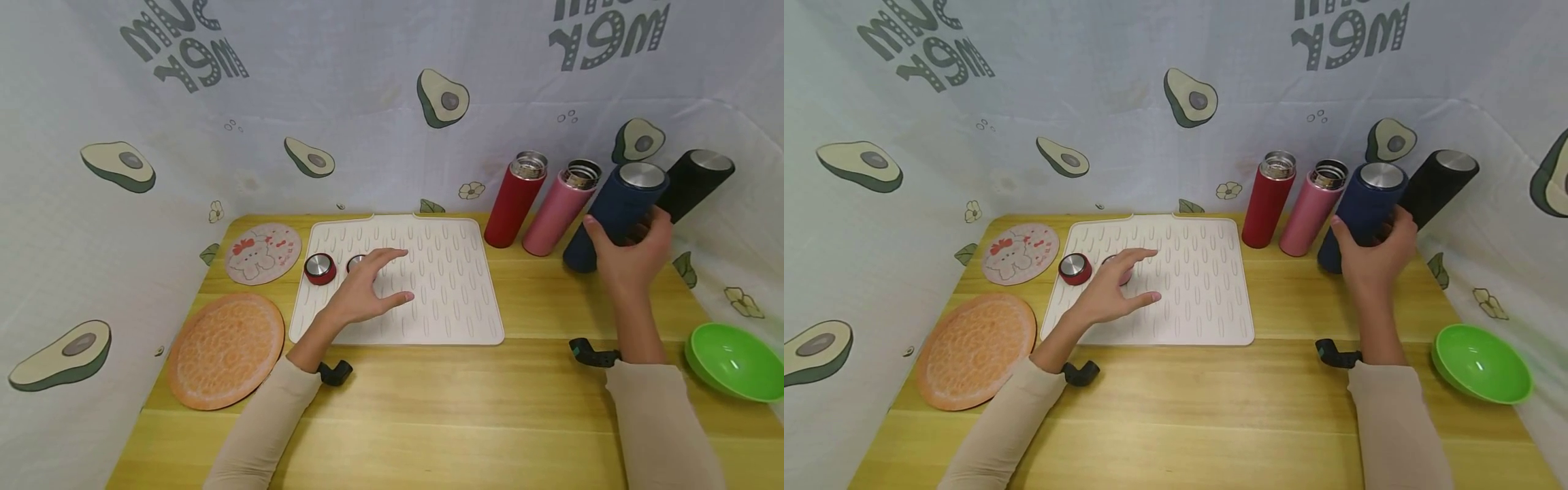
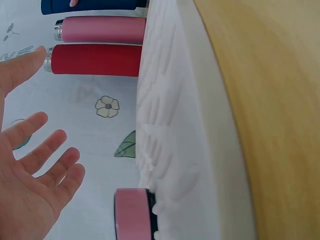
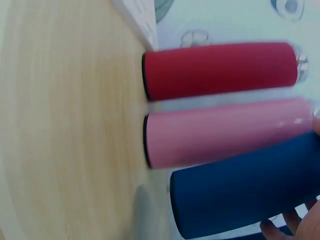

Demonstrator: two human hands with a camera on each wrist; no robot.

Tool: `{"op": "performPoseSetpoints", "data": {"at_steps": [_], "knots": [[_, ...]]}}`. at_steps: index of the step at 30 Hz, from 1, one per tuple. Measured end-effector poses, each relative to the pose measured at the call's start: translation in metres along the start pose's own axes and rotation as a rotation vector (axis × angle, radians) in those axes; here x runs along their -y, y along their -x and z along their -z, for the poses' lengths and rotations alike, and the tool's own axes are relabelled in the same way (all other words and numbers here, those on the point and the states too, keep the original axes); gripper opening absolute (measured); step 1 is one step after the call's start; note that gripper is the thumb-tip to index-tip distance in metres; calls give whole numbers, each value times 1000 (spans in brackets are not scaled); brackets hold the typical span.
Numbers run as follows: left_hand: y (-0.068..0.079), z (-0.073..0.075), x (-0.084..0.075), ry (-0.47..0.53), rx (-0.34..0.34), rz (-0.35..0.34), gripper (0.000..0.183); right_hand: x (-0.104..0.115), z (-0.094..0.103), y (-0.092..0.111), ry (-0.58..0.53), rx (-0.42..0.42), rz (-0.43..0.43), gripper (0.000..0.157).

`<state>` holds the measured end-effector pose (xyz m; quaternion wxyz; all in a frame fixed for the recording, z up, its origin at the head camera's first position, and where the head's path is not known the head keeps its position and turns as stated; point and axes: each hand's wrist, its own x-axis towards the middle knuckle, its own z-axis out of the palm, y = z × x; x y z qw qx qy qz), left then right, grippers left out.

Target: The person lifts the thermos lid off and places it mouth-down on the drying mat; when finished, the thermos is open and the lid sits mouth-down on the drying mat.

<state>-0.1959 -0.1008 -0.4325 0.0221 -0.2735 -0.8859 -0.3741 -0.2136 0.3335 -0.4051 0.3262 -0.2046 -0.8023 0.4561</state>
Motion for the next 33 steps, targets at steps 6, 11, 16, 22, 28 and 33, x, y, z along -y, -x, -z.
{"op": "performPoseSetpoints", "data": {"at_steps": [6,11,16,22,28,33], "knots": [[-1,5,-12,10,-4,-33,74,20,1,29,-66,68,170,70],[0,11,-23,11,-15,-67,74,30,-8,50,-75,160,323,74],[0,18,-34,33,-46,-103,76,42,-20,70,-53,275,469,79],[2,25,-46,119,-69,-158,75,61,-31,89,-69,446,575,84],[7,31,-56,223,-125,-188,80,79,-37,102,-74,570,654,84],[10,35,-62,329,-141,-226,85,90,-37,107,-56,664,698,84]]}}
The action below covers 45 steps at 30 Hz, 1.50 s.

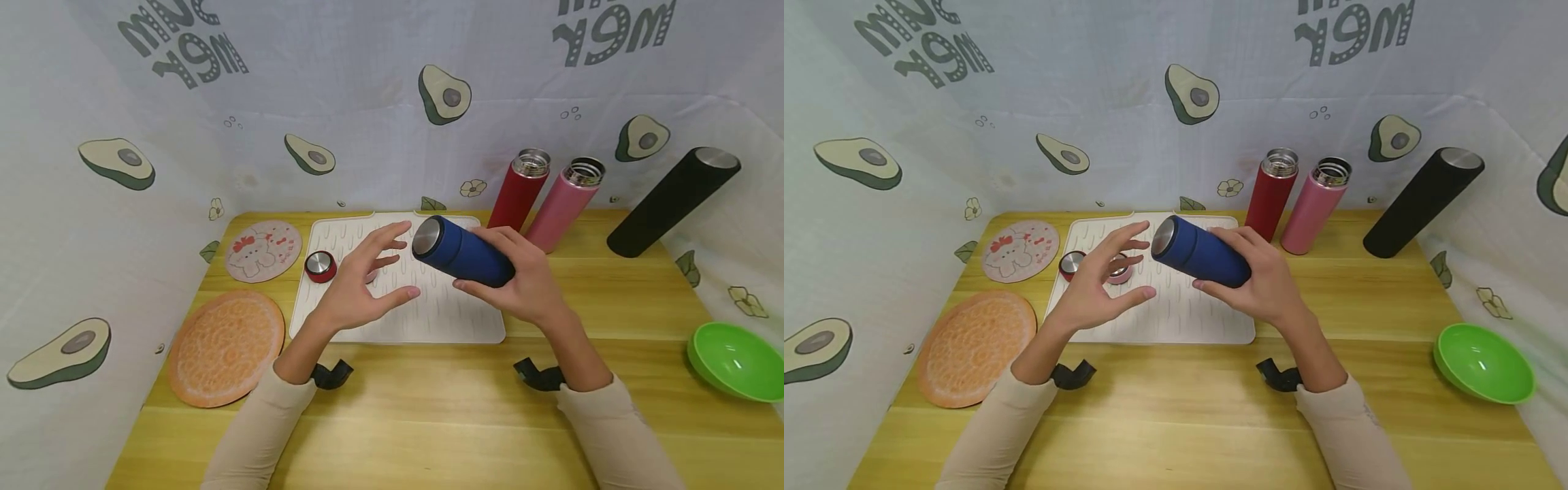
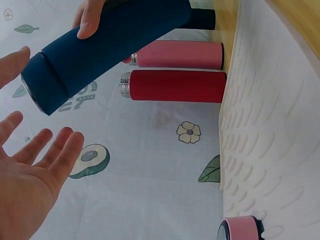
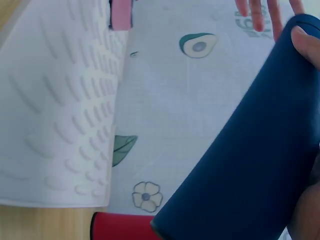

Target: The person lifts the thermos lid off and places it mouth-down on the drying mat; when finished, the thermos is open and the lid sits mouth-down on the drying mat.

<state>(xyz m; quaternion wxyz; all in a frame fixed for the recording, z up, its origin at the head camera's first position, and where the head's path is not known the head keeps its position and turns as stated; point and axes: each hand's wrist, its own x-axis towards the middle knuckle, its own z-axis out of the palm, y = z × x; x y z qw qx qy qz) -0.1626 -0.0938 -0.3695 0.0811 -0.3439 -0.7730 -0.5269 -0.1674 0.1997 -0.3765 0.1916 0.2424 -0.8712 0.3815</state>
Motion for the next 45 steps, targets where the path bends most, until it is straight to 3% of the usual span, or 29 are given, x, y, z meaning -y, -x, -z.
{"op": "performPoseSetpoints", "data": {"at_steps": [4,8,18,26,33,41,45], "knots": [[0,1,-3,74,15,-49,87,8,0,-3,3,86,13,81],[1,2,-4,75,29,-73,85,13,-1,-4,24,171,40,77],[2,4,-4,75,113,-75,64,20,-2,-3,42,299,106,76],[3,6,-5,123,96,-78,60,22,1,-2,6,386,114,76],[2,8,-9,23,26,-56,58,24,-1,-2,3,343,133,79],[-3,5,-7,-94,-113,126,46,29,-8,-2,113,197,167,82],[-5,2,-5,-110,-78,185,60,27,-5,-2,157,171,178,82]]}}
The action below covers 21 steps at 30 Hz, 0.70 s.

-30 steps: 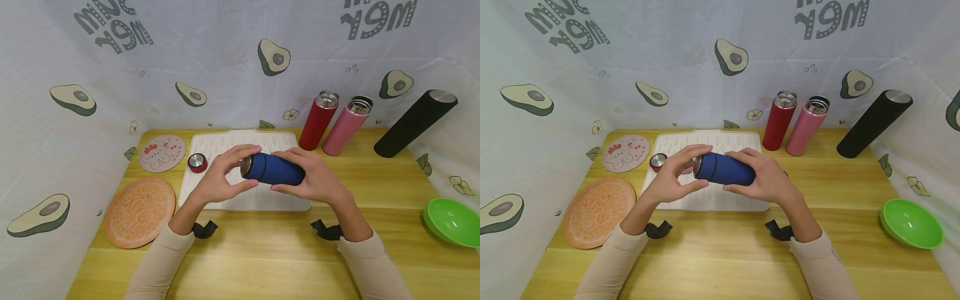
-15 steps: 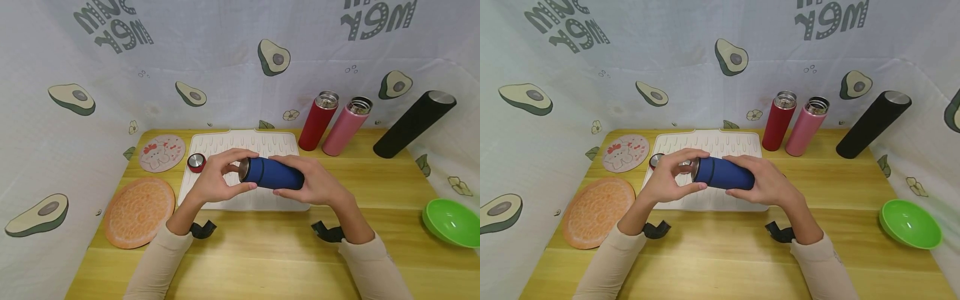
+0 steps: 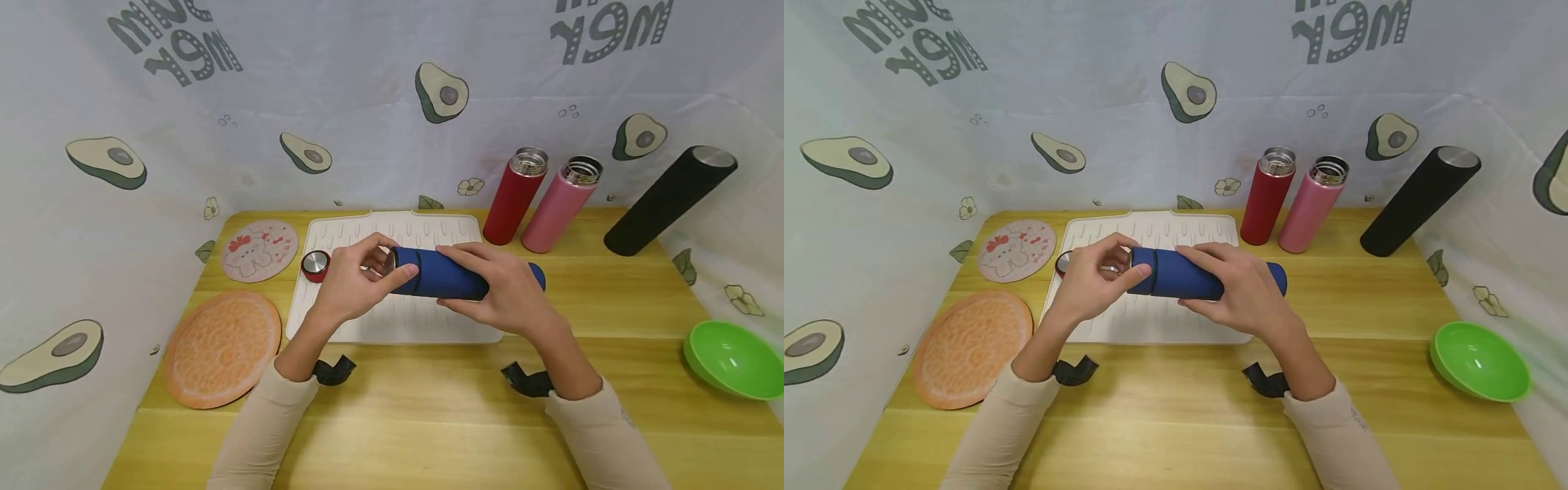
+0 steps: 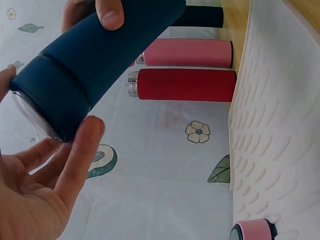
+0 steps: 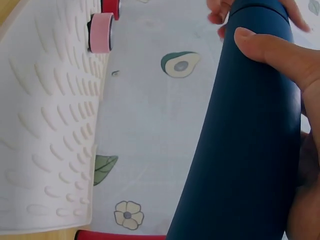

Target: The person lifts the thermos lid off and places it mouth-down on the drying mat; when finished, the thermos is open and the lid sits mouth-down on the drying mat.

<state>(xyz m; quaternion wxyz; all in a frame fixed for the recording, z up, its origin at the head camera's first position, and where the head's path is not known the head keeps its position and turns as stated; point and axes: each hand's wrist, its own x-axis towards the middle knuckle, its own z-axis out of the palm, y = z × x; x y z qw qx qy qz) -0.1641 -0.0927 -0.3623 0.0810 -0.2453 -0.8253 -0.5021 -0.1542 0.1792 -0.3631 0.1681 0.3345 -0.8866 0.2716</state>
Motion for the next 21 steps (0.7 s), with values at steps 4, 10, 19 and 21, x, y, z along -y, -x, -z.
{"op": "performPoseSetpoints", "data": {"at_steps": [4,10,19,21], "knots": [[0,3,4,77,130,-77,65,-6,2,2,-12,19,-42,82],[-3,6,9,163,266,-265,67,-13,7,5,-40,47,-85,80],[0,4,10,214,271,-246,63,-9,8,5,-47,77,-130,85],[1,4,9,206,261,-225,64,-8,8,5,-42,78,-136,84]]}}
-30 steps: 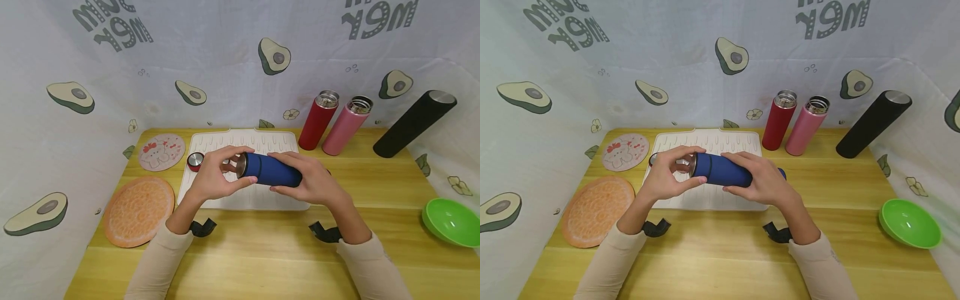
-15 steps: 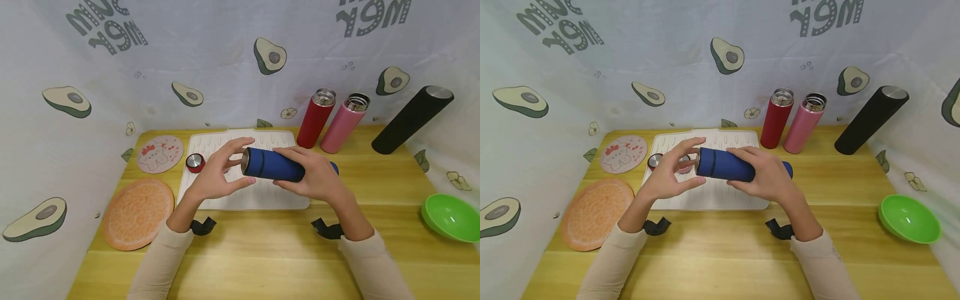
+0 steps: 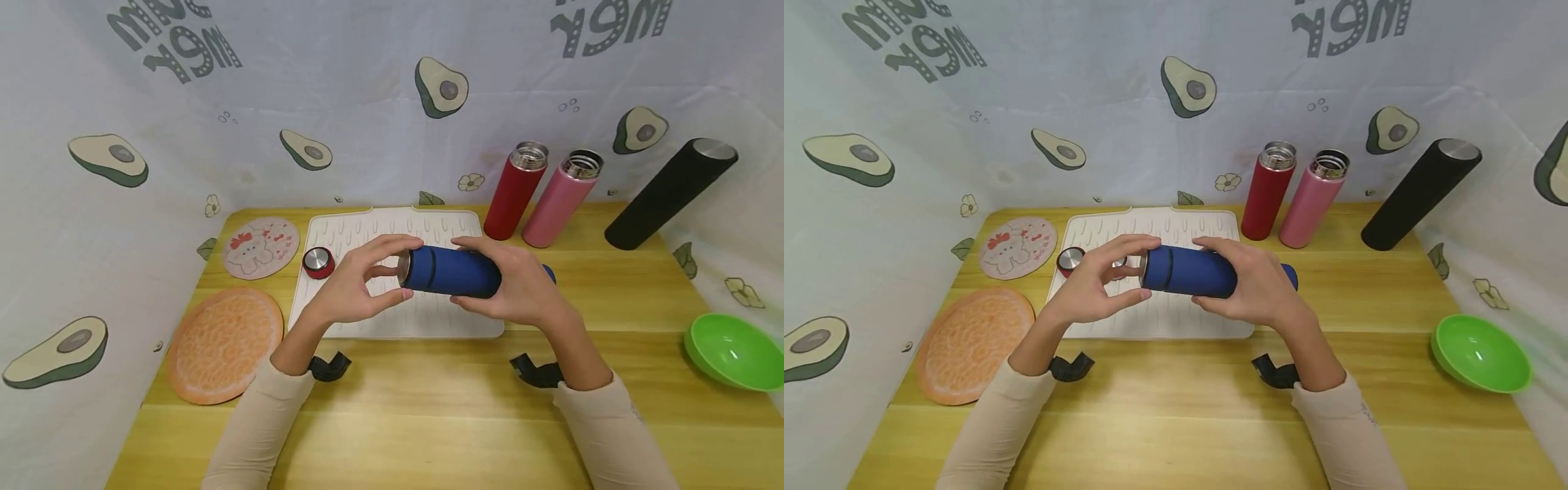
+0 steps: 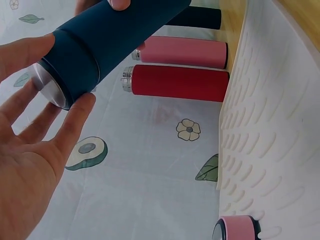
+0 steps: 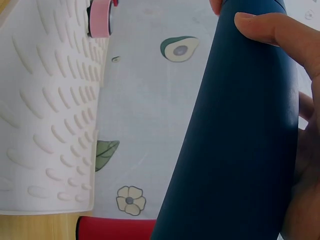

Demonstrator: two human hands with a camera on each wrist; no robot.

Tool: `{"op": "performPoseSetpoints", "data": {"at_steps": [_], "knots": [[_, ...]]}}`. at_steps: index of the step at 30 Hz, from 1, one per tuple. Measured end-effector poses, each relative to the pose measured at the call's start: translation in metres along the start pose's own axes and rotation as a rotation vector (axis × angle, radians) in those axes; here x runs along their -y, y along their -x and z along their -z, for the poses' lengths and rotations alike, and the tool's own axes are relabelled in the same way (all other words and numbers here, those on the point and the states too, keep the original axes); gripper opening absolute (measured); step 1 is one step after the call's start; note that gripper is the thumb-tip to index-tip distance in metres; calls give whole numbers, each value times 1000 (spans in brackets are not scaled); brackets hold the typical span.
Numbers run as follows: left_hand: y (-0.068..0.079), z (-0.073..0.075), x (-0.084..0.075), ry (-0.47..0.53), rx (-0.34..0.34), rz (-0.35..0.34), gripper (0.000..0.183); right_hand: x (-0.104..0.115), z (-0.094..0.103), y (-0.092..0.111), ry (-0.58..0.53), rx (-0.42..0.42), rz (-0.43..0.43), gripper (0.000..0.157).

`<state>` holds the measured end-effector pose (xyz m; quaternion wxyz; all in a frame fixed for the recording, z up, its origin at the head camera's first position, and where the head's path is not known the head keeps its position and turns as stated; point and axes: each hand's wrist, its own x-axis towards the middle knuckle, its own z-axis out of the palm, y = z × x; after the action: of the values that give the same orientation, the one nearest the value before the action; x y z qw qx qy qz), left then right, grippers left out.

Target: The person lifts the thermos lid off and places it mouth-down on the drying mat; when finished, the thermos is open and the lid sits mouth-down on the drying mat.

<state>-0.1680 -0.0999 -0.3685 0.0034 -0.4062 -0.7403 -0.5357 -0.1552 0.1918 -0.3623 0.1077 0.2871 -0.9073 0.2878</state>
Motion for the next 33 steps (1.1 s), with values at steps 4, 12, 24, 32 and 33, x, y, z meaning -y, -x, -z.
{"op": "performPoseSetpoints", "data": {"at_steps": [4,12,24,32,33], "knots": [[-1,-2,-1,-18,-22,40,65,1,1,1,10,0,-7,79],[1,-6,1,-56,-93,155,59,-2,-3,1,23,-21,38,79],[1,-6,4,-108,-80,167,67,0,-4,2,22,-5,33,79],[0,-3,0,-107,-3,-26,70,1,-1,1,-13,-17,37,79],[-1,-3,0,-103,2,-36,68,1,-1,1,-16,-17,38,79]]}}
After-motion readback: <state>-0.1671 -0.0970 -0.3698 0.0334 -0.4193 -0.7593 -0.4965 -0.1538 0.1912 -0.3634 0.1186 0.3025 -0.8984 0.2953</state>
